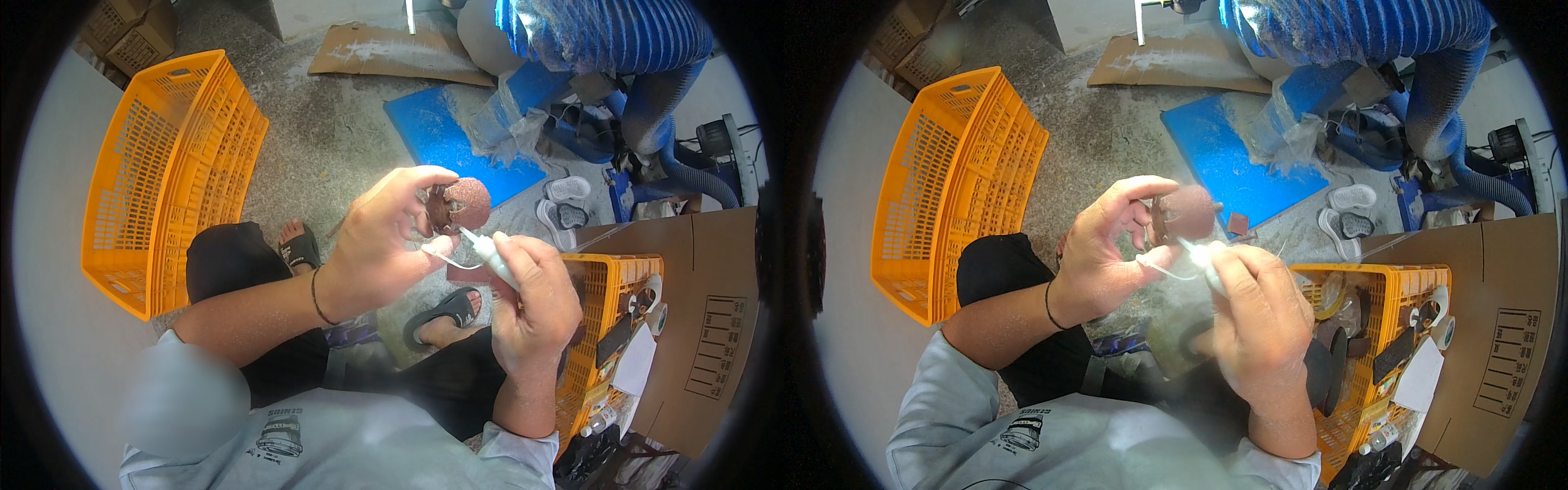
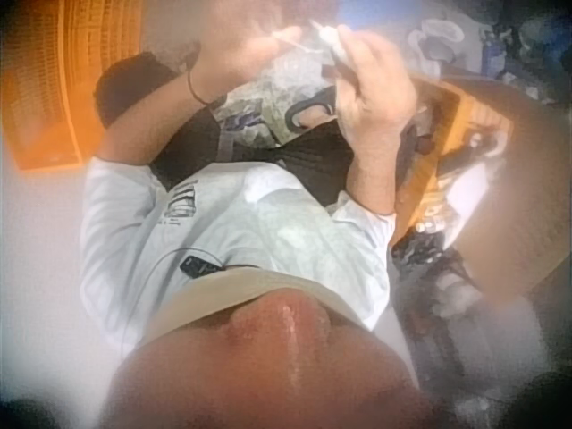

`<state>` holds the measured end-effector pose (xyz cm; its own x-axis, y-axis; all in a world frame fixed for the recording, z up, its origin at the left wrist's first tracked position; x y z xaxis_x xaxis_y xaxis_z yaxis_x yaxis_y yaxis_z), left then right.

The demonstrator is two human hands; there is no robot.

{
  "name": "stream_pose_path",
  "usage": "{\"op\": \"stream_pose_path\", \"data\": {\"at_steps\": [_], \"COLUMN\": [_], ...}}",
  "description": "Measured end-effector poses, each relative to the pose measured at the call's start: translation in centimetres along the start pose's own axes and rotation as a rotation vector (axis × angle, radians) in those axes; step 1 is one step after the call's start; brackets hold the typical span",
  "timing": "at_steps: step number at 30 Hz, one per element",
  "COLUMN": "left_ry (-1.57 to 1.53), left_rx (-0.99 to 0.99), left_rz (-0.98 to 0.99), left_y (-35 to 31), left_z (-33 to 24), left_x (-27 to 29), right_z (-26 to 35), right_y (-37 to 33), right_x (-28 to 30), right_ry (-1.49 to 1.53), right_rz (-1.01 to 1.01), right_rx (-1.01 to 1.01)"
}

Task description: The person holds a small brown object in the left hand and uses a white glue bottle in the right hand to apply adhesive to its surface. The person rotates the object to cover different areas and then sets the glue bottle down.

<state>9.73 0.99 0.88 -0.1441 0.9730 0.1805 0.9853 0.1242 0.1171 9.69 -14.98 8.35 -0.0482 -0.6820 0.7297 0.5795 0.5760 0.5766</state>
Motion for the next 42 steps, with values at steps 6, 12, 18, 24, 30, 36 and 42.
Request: {"op": "stream_pose_path", "data": {"at_steps": [6,12,18,24,30,36,42], "left_ry": [-0.329,-0.433,-0.424,-0.42,-0.371,-0.291,-0.21], "left_rx": [0.151,0.176,0.187,0.169,0.154,0.018,-0.031], "left_rz": [0.145,0.249,0.271,0.271,0.254,0.144,0.109], "left_y": [0.2,-0.3,-0.7,-0.7,-0.9,-0.4,-0.5], "left_z": [0.9,0.5,0.3,0.2,0.1,-0.4,-0.7], "left_x": [-1.3,-2.7,-2.5,-2.5,-2.3,-1.5,-1.1], "right_z": [-4.8,-6.2,-6.1,-6.0,-5.8,-5.4,-4.9], "right_y": [-1.5,-1.5,-1.6,-1.4,-1.6,-1.6,-1.5], "right_x": [-0.9,-3.7,-3.7,-3.7,-3.6,-3.6,-3.7], "right_ry": [0.675,0.86,0.913,0.893,0.898,0.905,0.862], "right_rz": [-0.199,-0.223,-0.233,-0.219,-0.219,-0.233,-0.234], "right_rx": [-0.394,-0.417,-0.412,-0.393,-0.388,-0.365,-0.33]}}
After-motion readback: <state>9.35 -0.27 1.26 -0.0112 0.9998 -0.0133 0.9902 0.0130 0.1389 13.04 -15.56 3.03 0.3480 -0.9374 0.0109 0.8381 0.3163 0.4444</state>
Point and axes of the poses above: each hand's wrist, its own y-axis towards the middle knuckle, its own x-axis out of the back of the hand, z = x × y, the point moved 10 cm from there along y, towards the middle knuckle, and after that the axes turned 9 degrees about x, right-handed, at the moved point
